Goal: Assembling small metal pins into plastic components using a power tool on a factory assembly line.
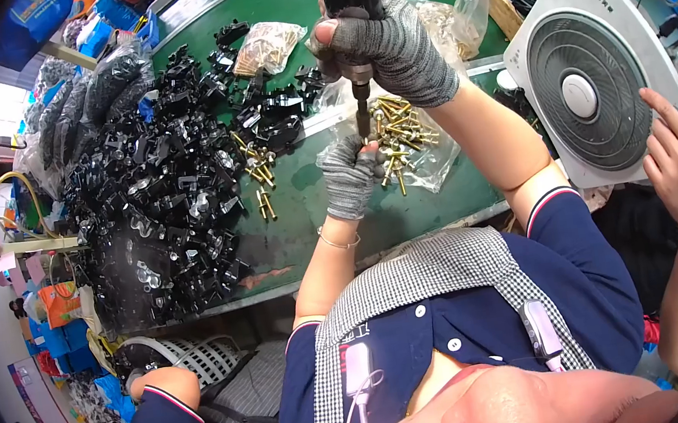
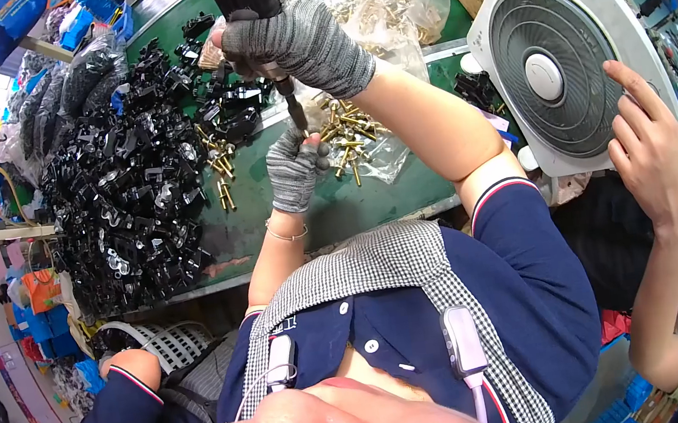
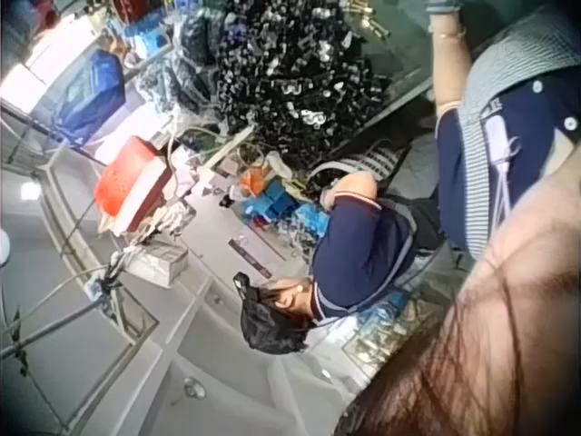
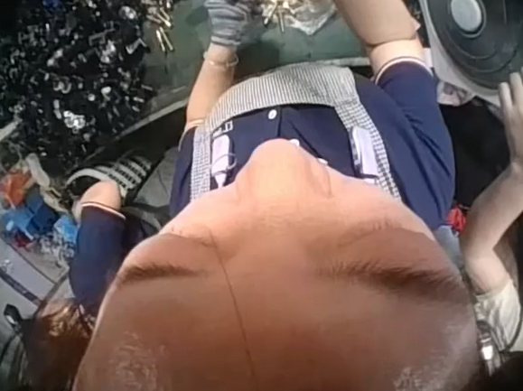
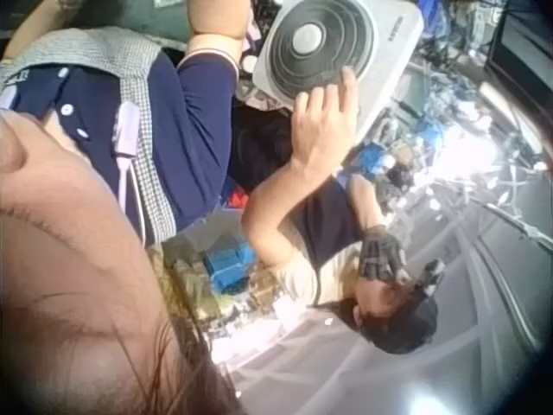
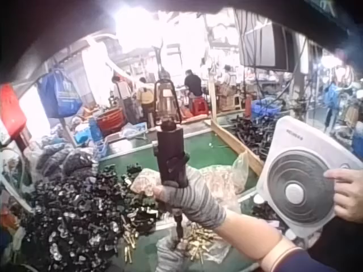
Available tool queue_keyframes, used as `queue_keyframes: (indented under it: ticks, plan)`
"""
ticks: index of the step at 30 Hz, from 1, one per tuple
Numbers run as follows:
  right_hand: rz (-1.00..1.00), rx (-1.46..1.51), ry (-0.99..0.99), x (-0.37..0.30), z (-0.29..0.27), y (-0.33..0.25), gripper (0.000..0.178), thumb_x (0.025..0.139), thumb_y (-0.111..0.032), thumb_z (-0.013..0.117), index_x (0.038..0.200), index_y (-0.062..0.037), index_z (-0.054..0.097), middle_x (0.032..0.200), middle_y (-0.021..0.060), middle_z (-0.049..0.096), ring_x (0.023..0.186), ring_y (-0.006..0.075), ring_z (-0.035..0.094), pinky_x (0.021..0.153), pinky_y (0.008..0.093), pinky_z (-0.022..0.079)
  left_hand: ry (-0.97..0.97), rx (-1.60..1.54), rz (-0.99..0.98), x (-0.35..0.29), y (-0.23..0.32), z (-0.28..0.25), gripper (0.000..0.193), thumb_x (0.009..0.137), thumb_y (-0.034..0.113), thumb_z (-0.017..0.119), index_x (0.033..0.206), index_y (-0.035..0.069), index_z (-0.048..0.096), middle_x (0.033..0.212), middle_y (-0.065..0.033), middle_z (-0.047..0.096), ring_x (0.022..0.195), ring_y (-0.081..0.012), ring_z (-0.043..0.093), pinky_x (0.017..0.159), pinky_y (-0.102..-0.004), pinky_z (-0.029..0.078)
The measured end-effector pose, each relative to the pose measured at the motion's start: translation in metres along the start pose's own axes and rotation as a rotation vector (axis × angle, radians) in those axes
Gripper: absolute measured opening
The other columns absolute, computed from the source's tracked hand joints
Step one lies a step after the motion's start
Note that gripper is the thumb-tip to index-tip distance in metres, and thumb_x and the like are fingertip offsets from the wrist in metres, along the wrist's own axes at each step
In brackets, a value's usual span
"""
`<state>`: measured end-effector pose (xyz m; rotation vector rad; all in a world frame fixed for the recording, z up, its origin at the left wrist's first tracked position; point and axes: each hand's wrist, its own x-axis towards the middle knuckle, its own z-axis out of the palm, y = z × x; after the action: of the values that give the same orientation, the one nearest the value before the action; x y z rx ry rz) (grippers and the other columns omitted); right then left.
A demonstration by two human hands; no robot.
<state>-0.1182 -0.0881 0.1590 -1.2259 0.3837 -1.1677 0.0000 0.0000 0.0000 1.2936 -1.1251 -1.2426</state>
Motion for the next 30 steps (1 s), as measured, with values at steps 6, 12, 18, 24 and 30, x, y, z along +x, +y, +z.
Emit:
queue_keyframes:
  ticks: [6,12,18,24,30]
  plan:
    - [-0.008,-0.011,0.045,-0.004,-0.001,-0.006,0.035,0.071,-0.02,0.071,0.094,-0.0024,0.05,0.075,0.0099,0.057,0.062,0.0185,0.058,0.055,0.0309,0.049,0.012,-0.06,-0.018,0.005,0.01,0.011,0.015,0.084,0.015,0.064,0.093,0.004,0.061,0.066,-0.0014,0.059,0.051,-0.0064,0.054,0.045,-0.0199,0.043]
    - [-0.006,-0.029,-0.095,0.007,-0.019,0.001,0.06,0.073,-0.037,0.07,0.113,-0.0018,0.044,0.085,0.0116,0.059,0.073,0.0199,0.06,0.066,0.0336,0.05,-0.079,-0.063,-0.027,0.03,-0.006,0.011,0.028,0.083,0.016,0.064,0.106,0.002,0.055,0.069,-0.0029,0.06,0.051,-0.0084,0.054,0.045,-0.0217,0.044]
    - [0.403,0.568,-0.068,0.064,-0.081,0.089,0.057,0.082,-0.052,0.053,0.115,-0.0054,0.051,0.099,0.0151,0.06,0.089,0.0305,0.059,0.075,0.0454,0.05,-0.165,0.47,0.15,0.025,-0.036,-0.022,0.047,0.074,0.015,0.071,0.116,0.003,0.051,0.089,-0.0119,0.062,0.071,-0.017,0.058,0.062,-0.0299,0.048]
    - [0.936,0.02,0.453,0.152,-0.04,0.262,0.034,0.078,-0.028,0.066,0.098,-0.0024,0.054,0.086,0.0131,0.059,0.086,0.0299,0.057,0.071,0.0432,0.054,-0.054,0.381,0.306,-0.019,-0.027,-0.069,0.04,0.078,0.015,0.067,0.114,0.002,0.053,0.08,-0.0106,0.06,0.07,-0.0188,0.054,0.067,-0.0287,0.046]
    - [0.84,-0.069,0.458,0.233,-0.081,0.353,0.025,0.087,-0.033,0.05,0.094,-0.0113,0.059,0.065,0.0055,0.054,0.05,0.0199,0.05,0.036,0.03,0.037,0.095,0.039,-0.018,-0.056,-0.029,-0.114,0.026,0.084,0.008,0.06,0.109,0.002,0.057,0.072,-0.0006,0.059,0.058,-0.0059,0.05,0.054,-0.0197,0.042]
